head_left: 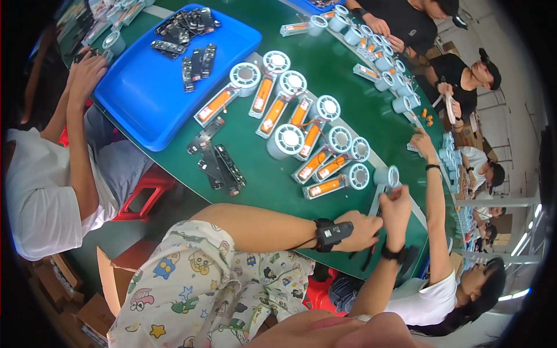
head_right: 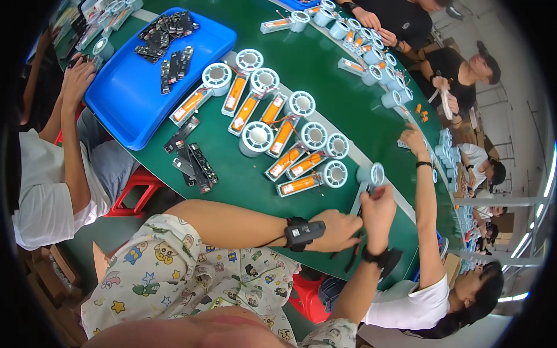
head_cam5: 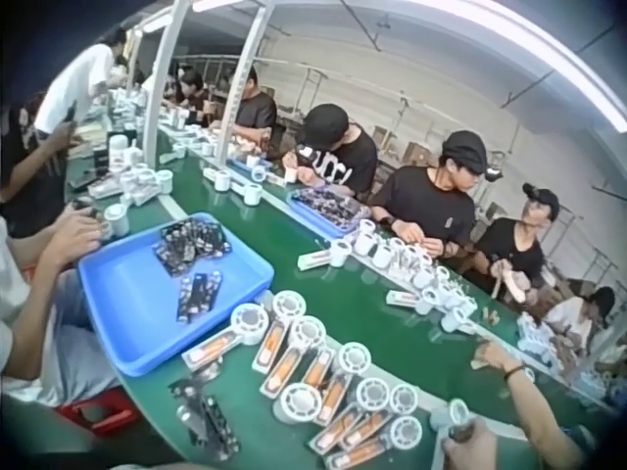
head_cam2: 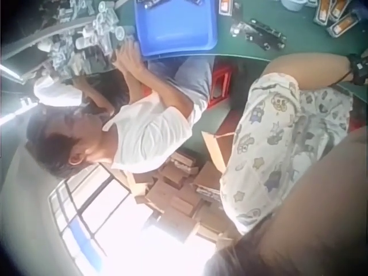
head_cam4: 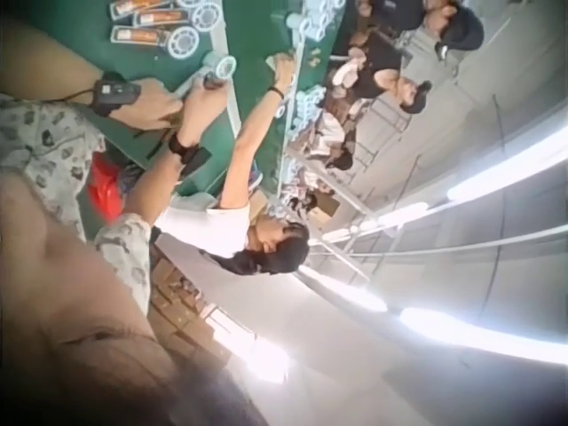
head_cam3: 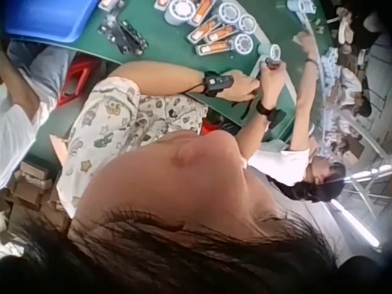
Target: The person picks up a circuit board and connects it to a battery wire, then fits the board into a fan housing. After pressing the components into place, the person sets the assembled fan aside and reaches for another unit to repeat the process.
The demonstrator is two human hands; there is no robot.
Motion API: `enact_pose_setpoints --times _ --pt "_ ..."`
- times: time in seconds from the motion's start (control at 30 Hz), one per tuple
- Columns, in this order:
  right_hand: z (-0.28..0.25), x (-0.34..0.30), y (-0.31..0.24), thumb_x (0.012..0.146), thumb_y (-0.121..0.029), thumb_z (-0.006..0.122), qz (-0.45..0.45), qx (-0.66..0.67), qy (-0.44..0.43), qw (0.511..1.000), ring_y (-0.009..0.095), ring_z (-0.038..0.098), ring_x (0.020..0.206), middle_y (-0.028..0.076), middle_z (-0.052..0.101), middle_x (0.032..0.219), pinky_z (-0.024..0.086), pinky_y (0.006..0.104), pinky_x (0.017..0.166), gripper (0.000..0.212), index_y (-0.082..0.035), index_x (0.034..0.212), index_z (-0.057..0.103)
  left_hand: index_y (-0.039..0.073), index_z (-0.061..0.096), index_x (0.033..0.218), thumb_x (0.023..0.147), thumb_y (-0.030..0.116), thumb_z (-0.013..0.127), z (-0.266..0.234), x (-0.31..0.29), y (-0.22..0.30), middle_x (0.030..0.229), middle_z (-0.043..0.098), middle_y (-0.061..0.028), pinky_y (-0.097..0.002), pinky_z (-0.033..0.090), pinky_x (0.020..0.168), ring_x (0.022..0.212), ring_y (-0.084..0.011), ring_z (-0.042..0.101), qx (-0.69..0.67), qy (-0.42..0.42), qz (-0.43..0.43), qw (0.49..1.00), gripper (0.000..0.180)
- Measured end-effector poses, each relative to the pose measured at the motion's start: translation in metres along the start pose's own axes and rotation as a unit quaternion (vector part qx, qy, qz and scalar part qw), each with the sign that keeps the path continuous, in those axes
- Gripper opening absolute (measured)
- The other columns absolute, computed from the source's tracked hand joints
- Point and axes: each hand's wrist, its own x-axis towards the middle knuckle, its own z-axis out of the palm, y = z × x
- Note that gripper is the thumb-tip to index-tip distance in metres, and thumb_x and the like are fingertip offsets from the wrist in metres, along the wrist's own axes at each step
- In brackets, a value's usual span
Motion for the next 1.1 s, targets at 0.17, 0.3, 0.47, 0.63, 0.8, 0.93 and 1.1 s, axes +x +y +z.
enact_pose_setpoints --times 0.17,0.3,0.47,0.63,0.8,0.93,1.1 --pt "0.037 0.144 -0.029 0.08 -0.015 0.079 -0.149 0.038 -0.016 0.988 0.024 0.065 0.07 0.012 0.066 0.078 0.053 0.0378 0.063 0.032 0.0 0.101 0.06 0.0 0.063 0.098 0.084 0.017 0.067 0.015 -0.007 -0.003 0.08 0.069 -0.016 -0.0477 0.057 0.063 0.071 -0.0387 0.071 0.001 -0.069 0.075 0.995 0.023" --pt "0.062 0.213 -0.06 0.083 -0.023 0.079 -0.224 -0.058 0.01 0.973 0.034 0.071 0.079 0.018 0.072 0.086 0.056 0.0438 0.07 0.035 0.002 0.101 0.063 -0.001 0.064 0.097 0.083 0.015 0.065 -0.006 -0.005 -0.004 0.077 0.07 -0.0181 -0.0481 0.057 0.061 0.069 -0.0387 0.071 -0.002 -0.108 0.114 0.988 0.021" --pt "0.062 0.201 -0.154 0.092 -0.026 0.073 -0.297 -0.263 -0.003 0.918 0.036 0.073 0.087 0.021 0.074 0.097 0.056 0.042 0.076 0.034 0.0 0.111 0.065 0.0 0.065 0.094 0.084 0.012 0.063 -0.016 -0.006 -0.009 0.082 0.072 -0.0199 -0.0467 0.058 0.068 0.081 -0.0384 0.073 0.011 -0.137 0.126 0.982 0.016" --pt "0.066 -0.013 -0.291 0.093 -0.015 0.07 -0.428 0.044 -0.247 0.868 0.032 0.073 0.08 0.015 0.073 0.088 0.056 0.0436 0.07 0.017 -0.005 0.106 0.069 0.001 0.067 0.096 0.084 0.011 0.062 -0.056 -0.008 -0.015 0.09 0.073 -0.0193 -0.0485 0.057 0.072 0.087 -0.0413 0.071 -0.183 0.017 0.154 0.971 0.016" --pt "0.098 -0.068 -0.3 0.091 -0.009 0.068 -0.54 -0.058 -0.248 0.802 0.037 0.068 0.09 0.02 0.065 0.107 0.056 0.0461 0.079 0.031 -0.003 0.121 0.062 0.001 0.066 0.098 0.085 0.012 0.063 0.037 -0.016 -0.056 0.093 0.072 -0.0193 -0.0481 0.057 0.073 0.089 -0.0405 0.07 -0.115 -0.023 0.17 0.978 0.017" --pt "0.102 -0.057 -0.285 0.087 -0.005 0.069 -0.453 0.096 -0.336 0.82 0.04 0.067 0.093 0.023 0.063 0.11 0.056 0.0467 0.082 0.037 -0.001 0.124 0.061 0.001 0.065 0.1 0.085 0.012 0.063 0.069 -0.012 -0.054 0.095 0.071 -0.0193 -0.0477 0.057 0.074 0.091 -0.0399 0.07 -0.124 -0.056 0.197 0.971 0.019" --pt "0.1 -0.058 -0.269 0.083 0.002 0.065 -0.371 0.163 -0.337 0.85 0.041 0.066 0.096 0.023 0.064 0.109 0.055 0.0481 0.084 0.045 -0.001 0.127 0.061 0.001 0.064 0.103 0.086 0.012 0.064 0.09 -0.014 -0.046 0.098 0.07 -0.0193 -0.0473 0.057 0.076 0.092 -0.0392 0.069 -0.137 -0.1 0.227 0.959 0.021"
